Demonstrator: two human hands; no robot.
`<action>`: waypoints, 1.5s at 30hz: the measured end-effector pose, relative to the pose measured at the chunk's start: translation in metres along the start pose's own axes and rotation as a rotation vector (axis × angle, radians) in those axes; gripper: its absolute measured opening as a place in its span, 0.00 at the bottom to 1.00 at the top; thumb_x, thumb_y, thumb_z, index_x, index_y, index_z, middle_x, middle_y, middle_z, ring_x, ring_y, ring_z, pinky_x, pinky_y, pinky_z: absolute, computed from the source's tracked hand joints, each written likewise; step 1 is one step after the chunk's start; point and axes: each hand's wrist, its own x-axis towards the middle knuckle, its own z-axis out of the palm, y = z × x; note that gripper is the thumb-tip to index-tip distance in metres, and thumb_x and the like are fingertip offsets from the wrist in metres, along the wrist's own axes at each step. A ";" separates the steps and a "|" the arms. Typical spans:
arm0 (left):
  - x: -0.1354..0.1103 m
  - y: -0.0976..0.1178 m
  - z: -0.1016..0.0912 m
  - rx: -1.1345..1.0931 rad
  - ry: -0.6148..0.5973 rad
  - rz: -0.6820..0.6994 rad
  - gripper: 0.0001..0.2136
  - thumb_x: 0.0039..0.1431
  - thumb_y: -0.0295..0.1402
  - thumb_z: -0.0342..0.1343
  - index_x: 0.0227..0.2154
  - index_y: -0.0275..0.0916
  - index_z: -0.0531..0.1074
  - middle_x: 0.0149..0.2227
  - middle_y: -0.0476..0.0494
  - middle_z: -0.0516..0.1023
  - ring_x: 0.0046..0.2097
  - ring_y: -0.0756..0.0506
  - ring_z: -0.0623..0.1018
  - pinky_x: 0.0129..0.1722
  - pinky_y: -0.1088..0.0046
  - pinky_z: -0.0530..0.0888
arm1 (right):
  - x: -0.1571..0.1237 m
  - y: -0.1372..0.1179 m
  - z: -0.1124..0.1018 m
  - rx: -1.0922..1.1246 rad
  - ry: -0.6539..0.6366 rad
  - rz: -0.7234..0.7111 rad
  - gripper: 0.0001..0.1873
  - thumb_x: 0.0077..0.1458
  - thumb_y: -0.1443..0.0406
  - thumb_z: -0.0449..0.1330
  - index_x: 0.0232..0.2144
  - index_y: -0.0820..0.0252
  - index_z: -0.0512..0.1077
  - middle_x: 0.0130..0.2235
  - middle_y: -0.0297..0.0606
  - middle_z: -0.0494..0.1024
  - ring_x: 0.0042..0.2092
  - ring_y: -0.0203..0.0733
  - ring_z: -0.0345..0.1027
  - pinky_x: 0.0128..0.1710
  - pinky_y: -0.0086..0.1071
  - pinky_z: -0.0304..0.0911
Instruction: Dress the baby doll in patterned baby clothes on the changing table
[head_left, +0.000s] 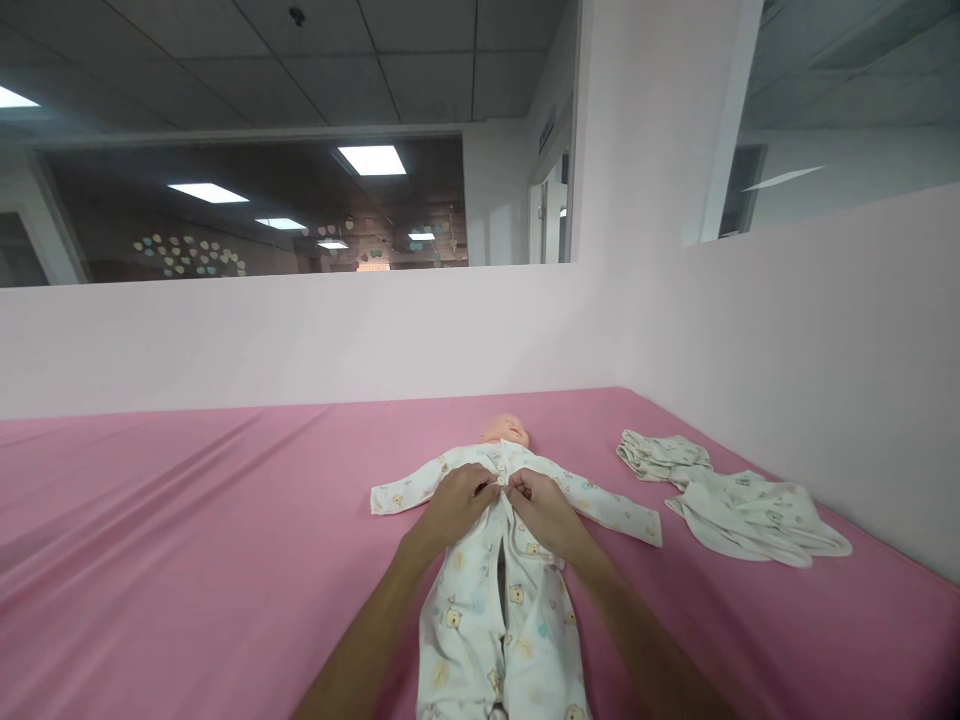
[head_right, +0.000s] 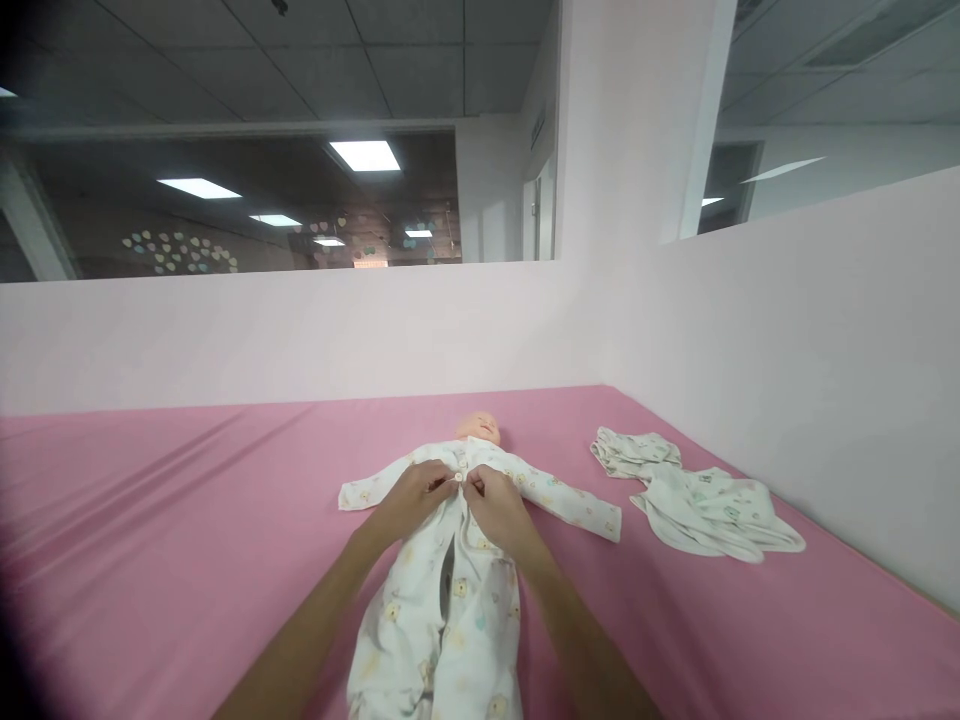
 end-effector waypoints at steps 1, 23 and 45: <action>0.000 0.000 0.000 -0.009 -0.004 -0.005 0.14 0.61 0.35 0.44 0.19 0.39 0.53 0.23 0.51 0.62 0.29 0.49 0.63 0.30 0.72 0.58 | 0.000 -0.001 0.002 -0.023 0.011 -0.005 0.09 0.54 0.61 0.49 0.23 0.57 0.57 0.22 0.27 0.57 0.24 0.32 0.49 0.22 0.26 0.46; -0.027 -0.149 -0.035 0.426 0.243 -0.795 0.16 0.59 0.33 0.44 0.48 0.36 0.66 0.48 0.32 0.72 0.51 0.35 0.71 0.46 0.61 0.67 | -0.011 0.089 -0.121 -0.943 0.412 0.362 0.15 0.54 0.64 0.46 0.35 0.63 0.71 0.38 0.51 0.74 0.41 0.52 0.68 0.38 0.40 0.58; 0.002 -0.113 0.000 0.472 0.139 -0.669 0.13 0.66 0.34 0.37 0.38 0.37 0.67 0.42 0.39 0.76 0.44 0.41 0.75 0.35 0.69 0.64 | 0.127 -0.015 0.099 -1.086 -0.377 -0.195 0.23 0.52 0.65 0.57 0.51 0.54 0.67 0.52 0.47 0.71 0.55 0.53 0.61 0.52 0.48 0.50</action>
